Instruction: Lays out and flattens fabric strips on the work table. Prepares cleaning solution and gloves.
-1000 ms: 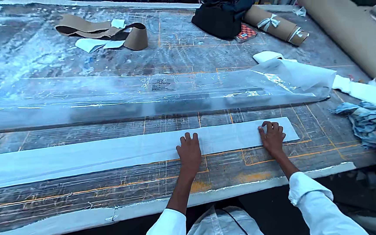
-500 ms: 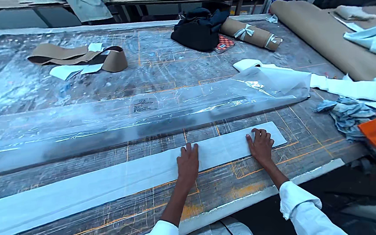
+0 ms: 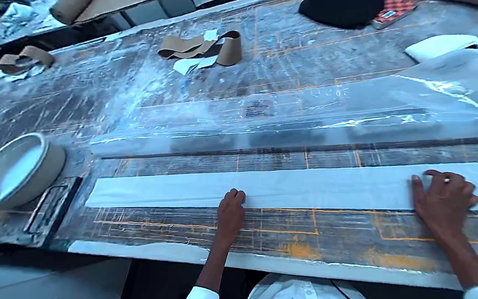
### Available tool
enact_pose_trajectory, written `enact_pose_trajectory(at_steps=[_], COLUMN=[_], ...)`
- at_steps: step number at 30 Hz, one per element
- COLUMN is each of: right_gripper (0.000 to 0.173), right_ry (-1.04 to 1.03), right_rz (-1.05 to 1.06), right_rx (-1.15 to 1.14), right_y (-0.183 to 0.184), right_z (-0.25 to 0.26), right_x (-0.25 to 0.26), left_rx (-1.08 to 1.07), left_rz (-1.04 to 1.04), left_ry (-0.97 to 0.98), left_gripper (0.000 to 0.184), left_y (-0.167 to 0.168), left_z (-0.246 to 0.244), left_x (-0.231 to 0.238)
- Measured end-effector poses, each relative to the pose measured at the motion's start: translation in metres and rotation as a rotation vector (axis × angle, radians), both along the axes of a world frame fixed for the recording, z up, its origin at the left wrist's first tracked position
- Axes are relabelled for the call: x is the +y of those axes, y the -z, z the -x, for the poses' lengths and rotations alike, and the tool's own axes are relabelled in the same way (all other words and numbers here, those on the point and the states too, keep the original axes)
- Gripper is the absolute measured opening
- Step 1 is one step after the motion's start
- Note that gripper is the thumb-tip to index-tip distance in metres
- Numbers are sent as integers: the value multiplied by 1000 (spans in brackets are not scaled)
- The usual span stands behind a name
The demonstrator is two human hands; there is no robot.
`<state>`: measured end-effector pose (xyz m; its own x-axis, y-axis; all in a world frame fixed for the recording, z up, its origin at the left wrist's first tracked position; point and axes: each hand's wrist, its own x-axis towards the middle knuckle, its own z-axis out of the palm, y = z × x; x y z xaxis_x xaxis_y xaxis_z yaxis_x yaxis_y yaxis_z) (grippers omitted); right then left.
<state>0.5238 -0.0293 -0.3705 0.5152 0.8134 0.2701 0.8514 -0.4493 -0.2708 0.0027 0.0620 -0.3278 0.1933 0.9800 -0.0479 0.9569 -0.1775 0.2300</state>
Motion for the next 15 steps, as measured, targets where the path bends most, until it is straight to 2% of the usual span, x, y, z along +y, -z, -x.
enact_pose_trajectory(at_steps=[2,4,6,8,11,15], right_gripper=[63,60,53,49,39,37], right_ry=[-52,-157,-282,-397,-571,-611], right_rz=[-43,-75,-106,-99,-127,-68], right_rx=[-30,13,103,166,236,248], right_y=[-3,-12,-17,-20,-24,-14], right_z=[15,53,116,194,308,401], right_x=[2,10,20,29,44,66], left_rx=[-34,-78,-92,-111,-104,-155], left_rz=[-57,-94,-51,-94,-147,-171], left_ry=[18,42,107,195,250,209], left_gripper=[12,22,21,16,27,27], left_y=[-2,-2,-2,-4,-3,-5], left_z=[20,37,51,62,81,139], left_x=[-1,-1,3,7,15,17])
